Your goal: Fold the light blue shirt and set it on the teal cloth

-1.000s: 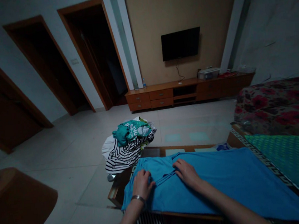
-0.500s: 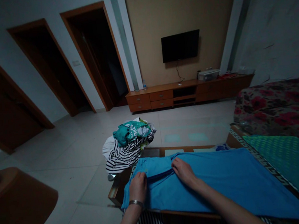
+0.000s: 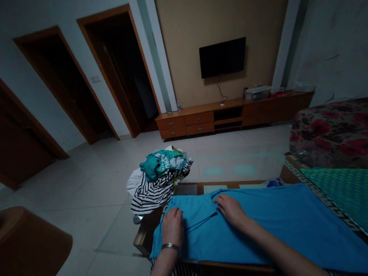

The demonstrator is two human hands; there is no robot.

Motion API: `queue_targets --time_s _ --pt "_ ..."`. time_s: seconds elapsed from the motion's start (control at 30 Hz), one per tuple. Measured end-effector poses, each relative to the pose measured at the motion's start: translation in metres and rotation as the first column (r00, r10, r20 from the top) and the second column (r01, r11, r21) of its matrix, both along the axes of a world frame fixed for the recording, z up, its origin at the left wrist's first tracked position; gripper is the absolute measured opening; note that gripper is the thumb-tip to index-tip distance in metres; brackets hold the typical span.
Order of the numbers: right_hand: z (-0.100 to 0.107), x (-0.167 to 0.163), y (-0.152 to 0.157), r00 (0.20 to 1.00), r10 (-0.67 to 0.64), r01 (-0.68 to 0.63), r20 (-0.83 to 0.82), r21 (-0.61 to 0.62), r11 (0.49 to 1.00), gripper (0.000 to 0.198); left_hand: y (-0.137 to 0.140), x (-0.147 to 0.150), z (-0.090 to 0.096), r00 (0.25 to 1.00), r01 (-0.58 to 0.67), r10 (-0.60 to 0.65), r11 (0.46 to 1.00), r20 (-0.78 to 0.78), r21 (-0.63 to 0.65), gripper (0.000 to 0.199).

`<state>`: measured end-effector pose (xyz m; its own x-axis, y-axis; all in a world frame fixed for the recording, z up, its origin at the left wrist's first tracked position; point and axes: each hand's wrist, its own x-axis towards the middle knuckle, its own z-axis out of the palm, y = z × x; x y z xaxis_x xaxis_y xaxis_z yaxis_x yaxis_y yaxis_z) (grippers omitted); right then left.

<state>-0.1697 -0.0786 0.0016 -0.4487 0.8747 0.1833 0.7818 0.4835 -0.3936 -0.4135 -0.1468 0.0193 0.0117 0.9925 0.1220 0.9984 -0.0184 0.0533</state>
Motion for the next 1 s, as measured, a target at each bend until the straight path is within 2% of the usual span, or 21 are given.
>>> queue_targets --time_s 0.13,0.2,0.33,0.5,0.6,0.77,0.9,1.0 --pt "-0.014 -0.018 0.019 0.998 -0.043 0.044 -0.047 0.019 0.999 0.037 0.037 0.03 -0.014 0.996 0.077 -0.08 0.996 0.049 0.055 0.044" --pt "-0.027 -0.025 0.027 0.998 -0.025 0.025 -0.055 -0.002 1.0 0.039 0.05 0.043 -0.027 0.995 0.094 -0.094 0.996 0.038 0.008 0.045" --pt "-0.045 -0.024 0.04 0.996 -0.018 0.016 -0.091 -0.027 1.0 0.042 0.059 0.046 -0.048 1.0 0.022 -0.022 0.994 0.002 -0.103 0.052" --pt "-0.042 -0.005 0.039 0.96 -0.13 0.15 -0.248 0.062 0.987 0.036 0.056 0.035 -0.045 1.0 -0.002 0.002 1.0 -0.023 0.005 0.052" --pt "-0.04 0.0 0.034 0.967 -0.156 0.171 -0.203 0.059 0.983 0.029 0.056 0.039 -0.04 0.999 0.021 -0.019 0.998 -0.044 0.052 0.047" --pt "-0.045 -0.004 0.037 0.989 -0.127 0.133 -0.08 0.071 0.989 0.032 0.06 0.05 -0.045 0.995 0.018 -0.023 0.998 -0.095 -0.059 0.05" --pt "-0.049 0.002 0.048 0.989 -0.11 0.119 -0.094 0.104 0.987 0.03 0.066 0.051 -0.052 0.986 -0.061 0.039 0.989 -0.164 -0.131 0.053" --pt "-0.05 0.017 0.054 0.988 -0.116 0.129 -0.106 0.13 0.983 0.029 0.072 0.047 -0.058 0.983 -0.054 0.029 0.99 -0.182 -0.133 0.054"
